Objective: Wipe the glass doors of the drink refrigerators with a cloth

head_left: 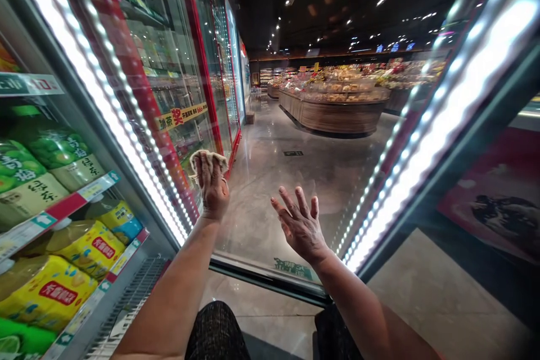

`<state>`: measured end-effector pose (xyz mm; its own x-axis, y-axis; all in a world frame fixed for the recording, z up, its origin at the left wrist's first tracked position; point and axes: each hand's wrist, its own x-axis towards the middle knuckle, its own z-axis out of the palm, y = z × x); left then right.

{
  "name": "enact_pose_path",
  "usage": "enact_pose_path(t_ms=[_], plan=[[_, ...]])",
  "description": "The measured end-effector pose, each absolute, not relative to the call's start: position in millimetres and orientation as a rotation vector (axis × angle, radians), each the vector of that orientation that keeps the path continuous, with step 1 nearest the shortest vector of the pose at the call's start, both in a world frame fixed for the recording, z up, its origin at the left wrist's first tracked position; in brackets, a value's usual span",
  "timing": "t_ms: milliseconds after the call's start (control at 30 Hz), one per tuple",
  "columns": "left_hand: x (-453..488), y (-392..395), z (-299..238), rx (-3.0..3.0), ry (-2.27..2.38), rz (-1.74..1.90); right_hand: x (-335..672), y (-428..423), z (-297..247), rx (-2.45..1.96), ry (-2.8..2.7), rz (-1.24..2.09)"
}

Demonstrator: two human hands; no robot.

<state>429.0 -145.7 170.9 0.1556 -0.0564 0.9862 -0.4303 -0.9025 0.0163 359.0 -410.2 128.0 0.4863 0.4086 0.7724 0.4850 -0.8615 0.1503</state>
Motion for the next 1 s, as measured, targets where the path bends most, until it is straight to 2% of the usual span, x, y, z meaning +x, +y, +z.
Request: enact_pose_path(t_ms=[133, 367, 567, 667, 900, 1000], plan=[[424, -160, 163, 2.146, -0.363, 1.751, 358, -412, 129, -2.635, -0.815, -1.312], [416, -183, 164, 2.167, -0.624, 1.762, 356, -414, 130, -2.639, -0.823, -1.258], [416, -180, 162, 2.166, -0.414, 1.690, 355, -417, 125, -2.631, -0.833, -1.214], [406, -203, 152, 2.186, -0.602, 1.698, 353, -416, 125, -2.631, -0.828, -1.194], [412, -205, 192, 2.174, -0.697, 1.830, 351, -417, 128, -2.616, -0.854, -1.189], [412, -200, 186, 2.150, -0.625, 1.808, 350, -419, 127, -2.616, -0.847, -1.179]])
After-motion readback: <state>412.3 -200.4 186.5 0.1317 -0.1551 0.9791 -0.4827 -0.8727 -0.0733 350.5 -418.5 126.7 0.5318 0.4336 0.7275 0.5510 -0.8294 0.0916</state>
